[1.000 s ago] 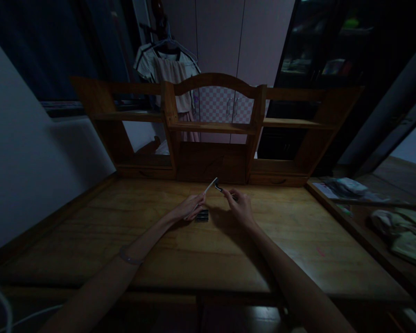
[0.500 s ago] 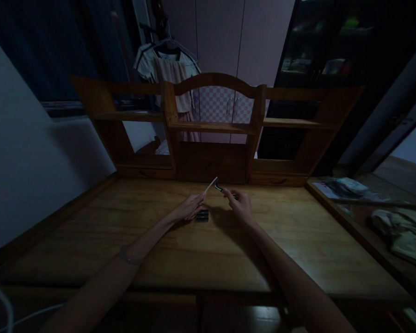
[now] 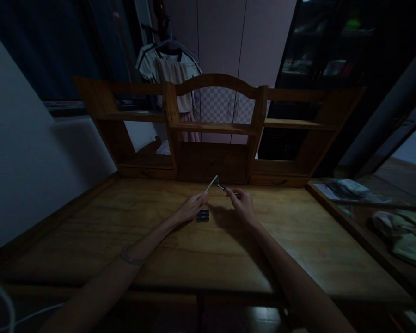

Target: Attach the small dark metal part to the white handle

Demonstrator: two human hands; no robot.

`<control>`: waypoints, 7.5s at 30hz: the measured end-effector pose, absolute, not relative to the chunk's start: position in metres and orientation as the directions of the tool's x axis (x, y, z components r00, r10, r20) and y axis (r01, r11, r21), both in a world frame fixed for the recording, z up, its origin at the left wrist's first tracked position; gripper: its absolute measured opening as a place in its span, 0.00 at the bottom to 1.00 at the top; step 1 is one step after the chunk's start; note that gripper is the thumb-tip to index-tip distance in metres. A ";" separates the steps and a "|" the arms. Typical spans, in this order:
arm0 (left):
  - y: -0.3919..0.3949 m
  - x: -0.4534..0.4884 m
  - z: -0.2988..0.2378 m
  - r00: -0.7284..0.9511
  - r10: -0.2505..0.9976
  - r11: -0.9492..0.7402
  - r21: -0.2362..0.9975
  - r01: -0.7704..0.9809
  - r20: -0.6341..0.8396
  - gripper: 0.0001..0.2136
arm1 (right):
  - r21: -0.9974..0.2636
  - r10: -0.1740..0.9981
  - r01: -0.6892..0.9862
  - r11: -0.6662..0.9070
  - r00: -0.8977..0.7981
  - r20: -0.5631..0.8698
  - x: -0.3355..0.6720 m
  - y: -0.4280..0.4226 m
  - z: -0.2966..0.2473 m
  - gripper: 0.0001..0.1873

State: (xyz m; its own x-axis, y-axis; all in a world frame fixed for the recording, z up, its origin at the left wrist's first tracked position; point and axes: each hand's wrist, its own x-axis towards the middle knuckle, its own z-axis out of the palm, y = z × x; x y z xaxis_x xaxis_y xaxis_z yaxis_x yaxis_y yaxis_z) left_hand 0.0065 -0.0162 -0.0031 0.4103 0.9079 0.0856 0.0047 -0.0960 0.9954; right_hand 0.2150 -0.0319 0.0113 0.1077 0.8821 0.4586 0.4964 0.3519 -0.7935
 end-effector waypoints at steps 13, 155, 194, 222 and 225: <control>-0.015 0.006 -0.007 0.392 0.914 -0.142 0.988 0.057 0.109 0.21 | -0.798 0.896 0.429 0.423 -0.067 0.439 0.207 -0.040 0.014 0.25; -0.013 -0.001 0.006 0.313 0.878 -0.466 0.793 0.393 0.361 0.22 | -0.570 0.763 0.625 0.533 -0.063 0.644 0.216 -0.044 0.017 0.15; -0.013 0.000 0.010 0.301 0.884 -0.455 0.802 0.386 0.357 0.23 | -0.578 0.748 0.617 0.534 -0.026 0.663 0.216 -0.045 0.021 0.16; -0.010 -0.001 0.006 0.283 0.880 -0.470 0.789 0.396 0.382 0.22 | -0.591 0.754 0.598 0.541 -0.034 0.656 0.214 -0.044 0.019 0.16; -0.011 -0.001 0.007 0.289 0.877 -0.475 0.782 0.403 0.384 0.22 | -0.586 0.749 0.597 0.548 -0.039 0.662 0.215 -0.043 0.019 0.16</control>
